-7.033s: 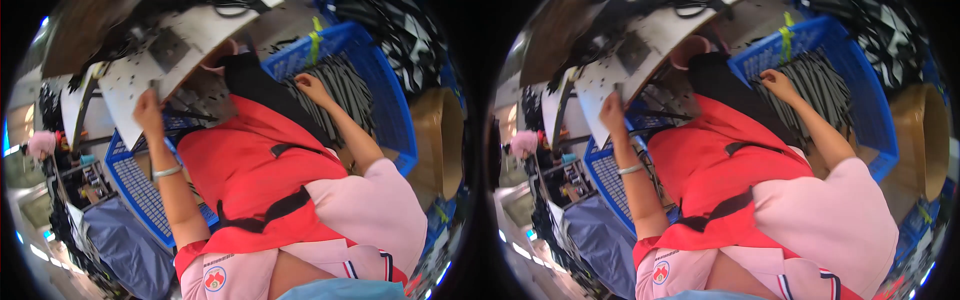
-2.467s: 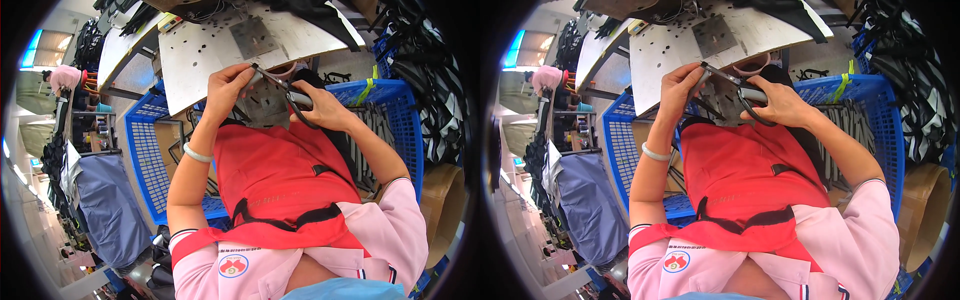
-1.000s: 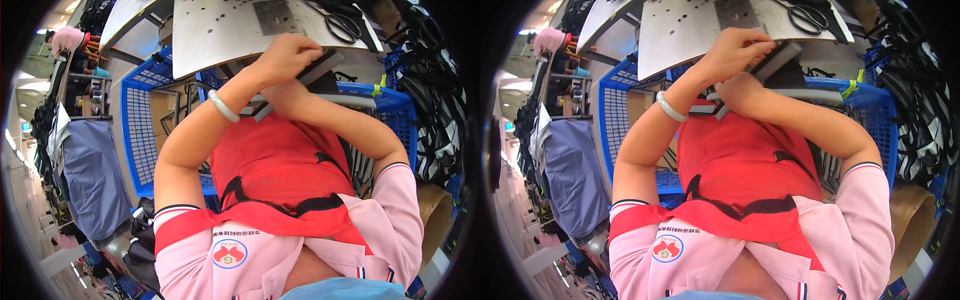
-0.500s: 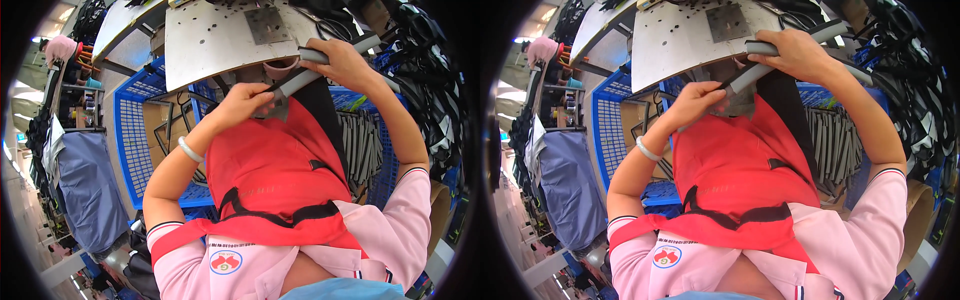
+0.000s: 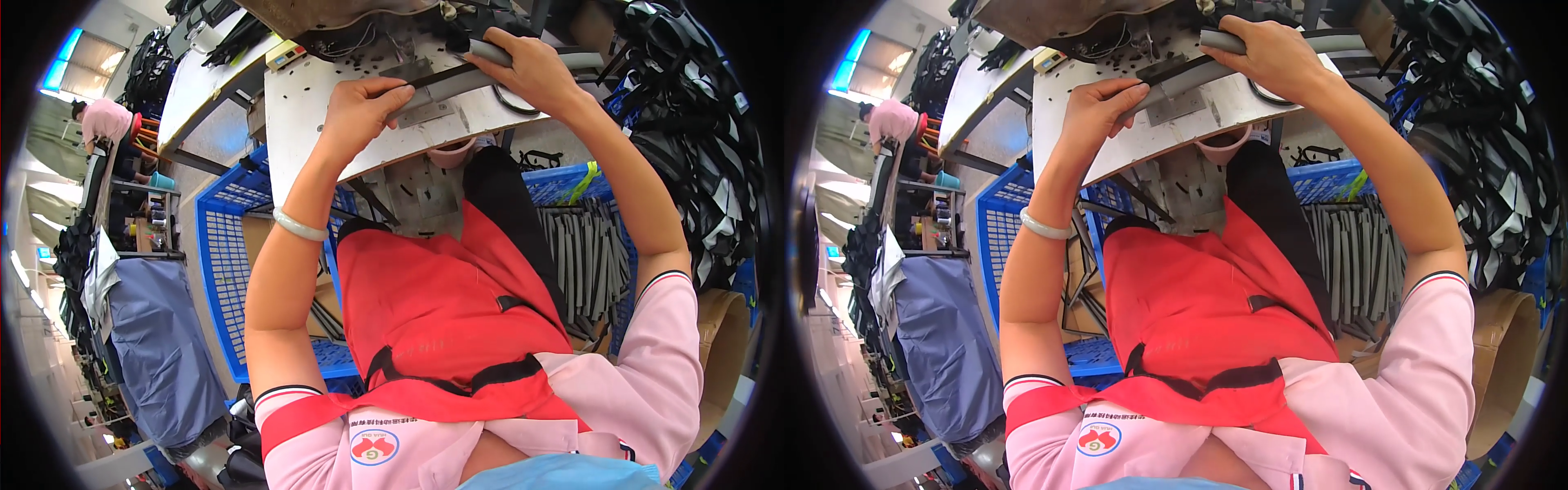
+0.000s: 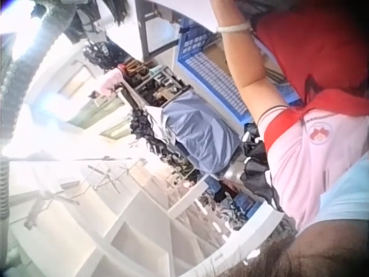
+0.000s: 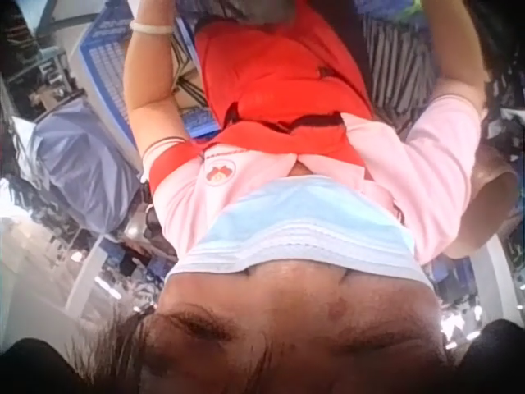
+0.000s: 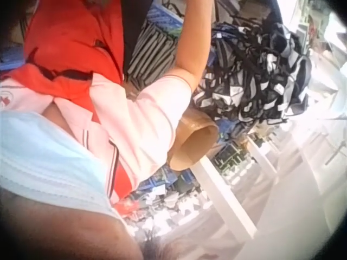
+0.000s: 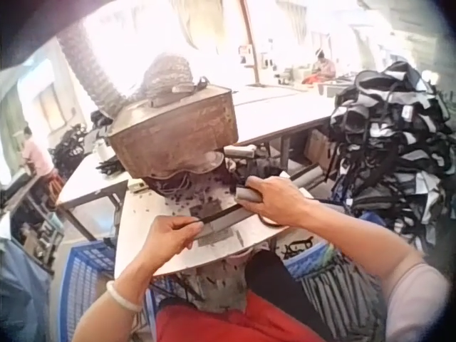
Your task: Manually assembling and preparing material components on a workbench.
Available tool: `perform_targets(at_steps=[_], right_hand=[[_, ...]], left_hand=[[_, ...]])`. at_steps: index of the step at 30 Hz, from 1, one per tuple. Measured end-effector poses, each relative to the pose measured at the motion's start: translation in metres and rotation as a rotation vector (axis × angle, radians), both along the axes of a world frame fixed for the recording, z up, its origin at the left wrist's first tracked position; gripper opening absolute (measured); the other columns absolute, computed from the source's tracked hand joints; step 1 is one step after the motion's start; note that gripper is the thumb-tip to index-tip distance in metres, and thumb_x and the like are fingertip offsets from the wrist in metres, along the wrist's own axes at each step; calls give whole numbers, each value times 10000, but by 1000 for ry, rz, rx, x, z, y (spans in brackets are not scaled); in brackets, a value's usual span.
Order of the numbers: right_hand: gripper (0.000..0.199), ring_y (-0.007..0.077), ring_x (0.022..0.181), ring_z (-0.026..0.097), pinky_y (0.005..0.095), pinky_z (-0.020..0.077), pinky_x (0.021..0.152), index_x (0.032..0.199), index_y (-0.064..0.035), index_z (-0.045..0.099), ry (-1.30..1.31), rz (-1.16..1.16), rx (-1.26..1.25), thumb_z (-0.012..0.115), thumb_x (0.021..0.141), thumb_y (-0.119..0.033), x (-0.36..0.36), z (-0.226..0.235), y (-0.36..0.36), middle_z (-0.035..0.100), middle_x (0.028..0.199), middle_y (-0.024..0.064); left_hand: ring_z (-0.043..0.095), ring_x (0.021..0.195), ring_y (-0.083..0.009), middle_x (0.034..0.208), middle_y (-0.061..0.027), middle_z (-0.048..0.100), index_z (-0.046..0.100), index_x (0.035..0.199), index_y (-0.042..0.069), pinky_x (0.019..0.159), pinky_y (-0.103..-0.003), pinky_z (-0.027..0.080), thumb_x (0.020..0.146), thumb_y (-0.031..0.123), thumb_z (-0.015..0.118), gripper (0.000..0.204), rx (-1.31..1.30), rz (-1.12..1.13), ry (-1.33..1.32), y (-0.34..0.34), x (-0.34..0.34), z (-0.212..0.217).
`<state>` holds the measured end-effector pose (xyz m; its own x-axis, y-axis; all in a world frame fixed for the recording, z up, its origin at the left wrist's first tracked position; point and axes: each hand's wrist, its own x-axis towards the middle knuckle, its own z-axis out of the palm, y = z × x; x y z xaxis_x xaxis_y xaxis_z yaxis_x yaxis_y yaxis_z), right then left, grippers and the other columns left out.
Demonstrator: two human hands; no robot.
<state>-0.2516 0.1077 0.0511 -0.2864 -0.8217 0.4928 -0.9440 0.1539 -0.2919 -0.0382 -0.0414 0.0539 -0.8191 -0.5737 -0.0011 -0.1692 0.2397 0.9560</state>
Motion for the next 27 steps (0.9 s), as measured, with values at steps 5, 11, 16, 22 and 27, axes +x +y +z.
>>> perform_targets(at_steps=[5, 11, 16, 22, 27], right_hand=[[385, 417, 761, 587, 445, 457, 659, 987, -27, 566, -37, -9, 31, 611, 887, -396, -4, -3, -14, 619, 757, 215], [414, 381, 743, 636, 443, 496, 688, 1023, -73, 601, 36, -21, 6, 551, 906, -467, -12, -6, -22, 650, 744, 182], [415, 422, 784, 595, 451, 468, 687, 1036, -28, 584, -20, -18, 9, 597, 891, -416, -11, 0, -27, 625, 777, 229], [460, 391, 790, 619, 426, 469, 695, 1040, -23, 607, -54, 9, 28, 616, 869, -450, -23, 3, -47, 639, 817, 215], [499, 351, 879, 628, 396, 463, 754, 1051, -25, 576, -269, 57, 125, 702, 792, -433, -8, -2, -2, 649, 939, 196]], left_hand=[[528, 537, -72, 694, -18, 611, 682, 1020, -41, 450, -200, 363, 844, 186, 694, 288, 60, 18, -18, -15, -9, -11], [420, 474, -39, 611, -5, 561, 675, 1052, -23, 438, -185, 306, 871, 206, 673, 292, 75, 39, 0, -16, -13, -6], [419, 485, -46, 616, -11, 557, 672, 1049, -22, 450, -186, 317, 881, 198, 660, 277, 90, 51, -6, -22, -17, -6], [452, 510, -74, 658, -38, 579, 670, 1026, -20, 478, -202, 350, 903, 187, 615, 247, 187, 37, 39, -43, -29, -19], [550, 613, -110, 748, -59, 651, 686, 990, -35, 579, -237, 446, 892, 190, 614, 255, -124, 111, 53, -42, -3, -34]])
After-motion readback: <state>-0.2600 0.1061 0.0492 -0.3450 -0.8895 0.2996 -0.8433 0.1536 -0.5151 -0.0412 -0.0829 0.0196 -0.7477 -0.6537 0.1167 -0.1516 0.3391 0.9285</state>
